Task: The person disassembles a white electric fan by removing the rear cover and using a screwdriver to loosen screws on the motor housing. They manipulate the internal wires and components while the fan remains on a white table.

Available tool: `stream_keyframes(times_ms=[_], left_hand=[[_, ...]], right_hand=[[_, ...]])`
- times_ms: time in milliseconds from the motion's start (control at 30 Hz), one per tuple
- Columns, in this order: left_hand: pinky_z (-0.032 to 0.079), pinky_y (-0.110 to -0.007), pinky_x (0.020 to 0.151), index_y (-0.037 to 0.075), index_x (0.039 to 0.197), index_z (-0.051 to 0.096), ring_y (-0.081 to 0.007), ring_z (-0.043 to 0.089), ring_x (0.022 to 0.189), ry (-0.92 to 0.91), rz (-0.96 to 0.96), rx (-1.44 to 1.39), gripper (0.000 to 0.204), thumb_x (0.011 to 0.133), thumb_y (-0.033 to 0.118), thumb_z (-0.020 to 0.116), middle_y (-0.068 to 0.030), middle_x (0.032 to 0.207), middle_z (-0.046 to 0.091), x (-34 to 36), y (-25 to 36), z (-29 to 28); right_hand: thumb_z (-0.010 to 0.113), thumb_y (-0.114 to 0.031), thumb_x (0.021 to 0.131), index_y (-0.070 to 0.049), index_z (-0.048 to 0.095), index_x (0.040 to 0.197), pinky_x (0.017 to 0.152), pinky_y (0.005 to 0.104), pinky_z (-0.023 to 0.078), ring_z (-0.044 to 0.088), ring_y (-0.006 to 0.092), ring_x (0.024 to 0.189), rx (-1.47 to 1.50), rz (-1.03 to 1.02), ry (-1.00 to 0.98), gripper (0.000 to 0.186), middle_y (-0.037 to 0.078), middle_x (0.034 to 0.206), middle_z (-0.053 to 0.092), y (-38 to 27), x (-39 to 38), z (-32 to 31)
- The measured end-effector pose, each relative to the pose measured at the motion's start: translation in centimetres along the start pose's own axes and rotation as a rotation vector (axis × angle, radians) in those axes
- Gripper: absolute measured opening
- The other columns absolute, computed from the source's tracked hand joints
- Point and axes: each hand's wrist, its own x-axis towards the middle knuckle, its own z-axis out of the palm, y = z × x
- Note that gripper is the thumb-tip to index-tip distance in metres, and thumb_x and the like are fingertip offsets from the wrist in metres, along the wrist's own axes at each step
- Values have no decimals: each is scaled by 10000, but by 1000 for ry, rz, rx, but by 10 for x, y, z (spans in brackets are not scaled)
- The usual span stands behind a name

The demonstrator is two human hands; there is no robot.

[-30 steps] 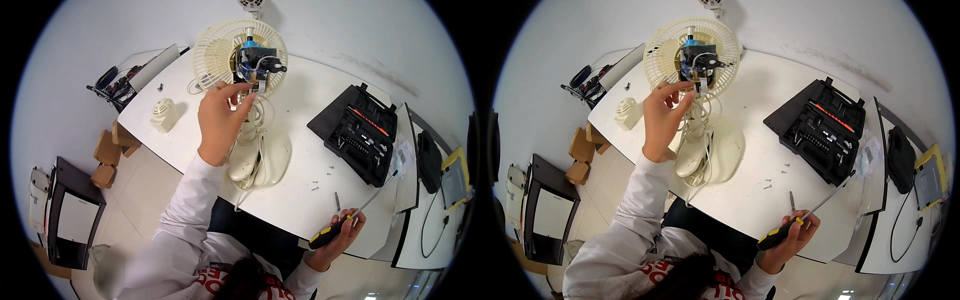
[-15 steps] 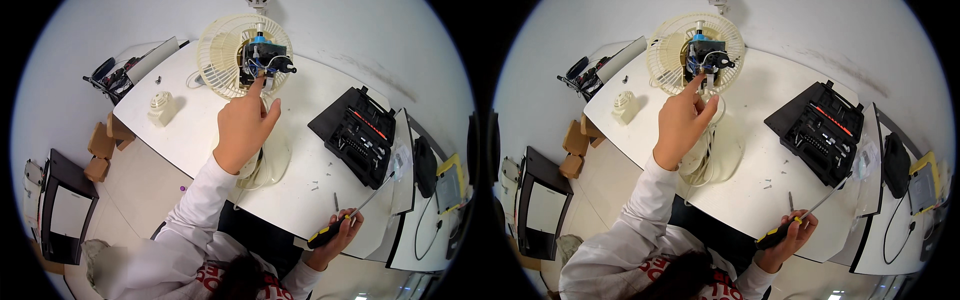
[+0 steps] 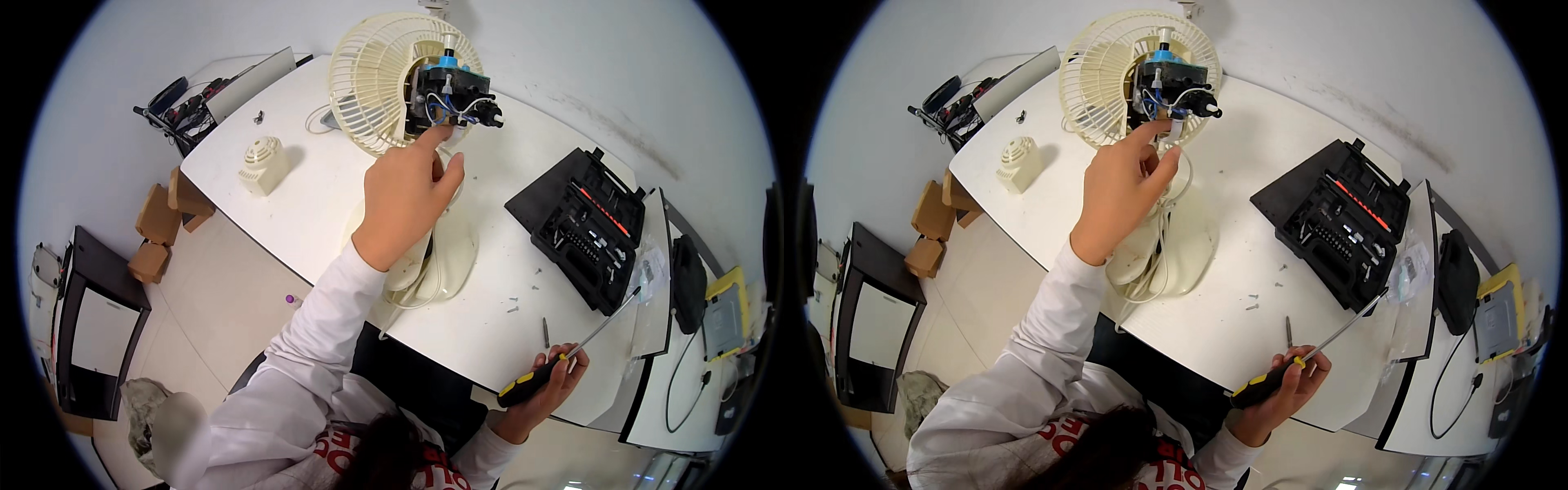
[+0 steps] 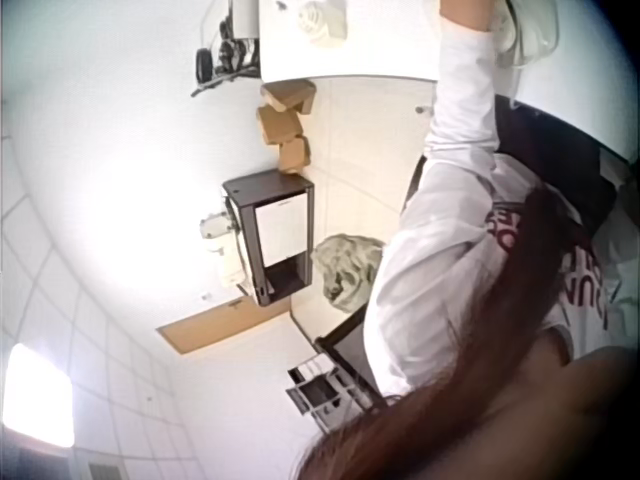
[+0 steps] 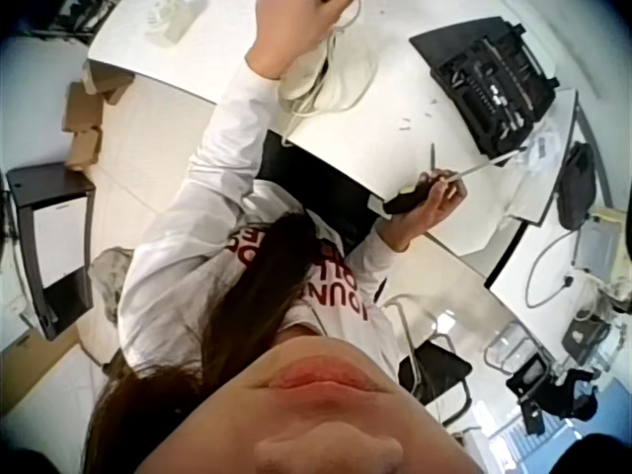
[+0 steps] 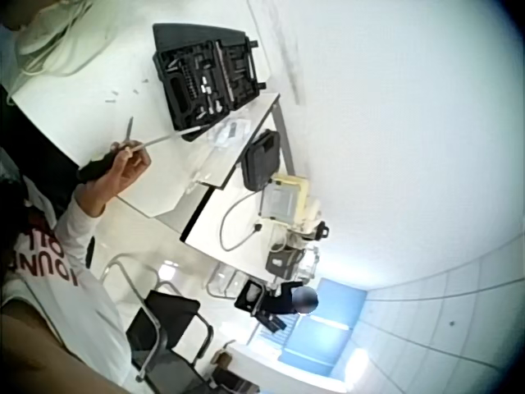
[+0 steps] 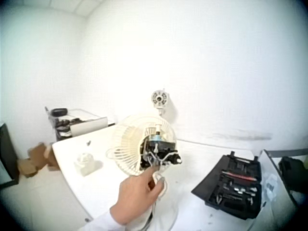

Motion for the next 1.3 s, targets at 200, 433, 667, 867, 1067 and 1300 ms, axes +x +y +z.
stream_keyframes(times_ms=[200, 433, 667, 867, 1067, 1300], left_hand=[[384, -321, 483, 69, 1000, 672, -186, 522, 493, -4, -83, -116, 228, 846, 236, 644, -46, 555, 568, 6, -5, -2], [305, -282, 468, 0, 866, 690, -112, 374, 473, 121, -63, -189, 210, 829, 207, 684, -21, 520, 467, 12, -11, 5], [303, -289, 468, 14, 803, 675, -112, 392, 473, 44, -45, -259, 181, 788, 194, 684, -20, 520, 474, 22, -17, 2], [359, -308, 471, 39, 828, 678, -153, 489, 477, 14, 40, -184, 173, 803, 210, 661, -41, 543, 540, 22, -22, -8], [425, -307, 481, 127, 933, 706, -182, 578, 526, 128, 353, 179, 139, 808, 168, 663, -29, 600, 597, 8, -18, -23], [408, -282, 461, 211, 1080, 686, -151, 549, 509, 133, 374, -23, 294, 798, 131, 670, -8, 621, 580, 14, -55, -21]], right_hand=[[581, -160, 915, -76, 484, 1125, 656, 227, 404, 464, 101, 834, 19, -18, -31, 246, 38, 1018, 509, 4, 0, -2], [634, -182, 879, -76, 477, 1090, 698, 224, 426, 493, 113, 883, 10, 21, -16, 284, 54, 996, 507, 0, 0, 2], [594, -138, 903, -68, 483, 1100, 698, 221, 433, 491, 112, 891, -15, 19, -52, 236, 56, 1000, 505, 0, 1, 5], [519, -214, 961, -38, 473, 1157, 605, 212, 445, 522, 124, 755, -50, 98, -60, 267, 76, 1006, 506, -1, 1, 16], [552, -259, 947, -61, 447, 1123, 432, 194, 369, 411, 82, 502, 137, 191, -412, 285, 56, 938, 452, -17, -10, 57], [617, -89, 884, -62, 505, 1068, 468, 186, 381, 416, 23, 517, -138, 325, -334, 217, 11, 954, 574, -14, 34, 170]])
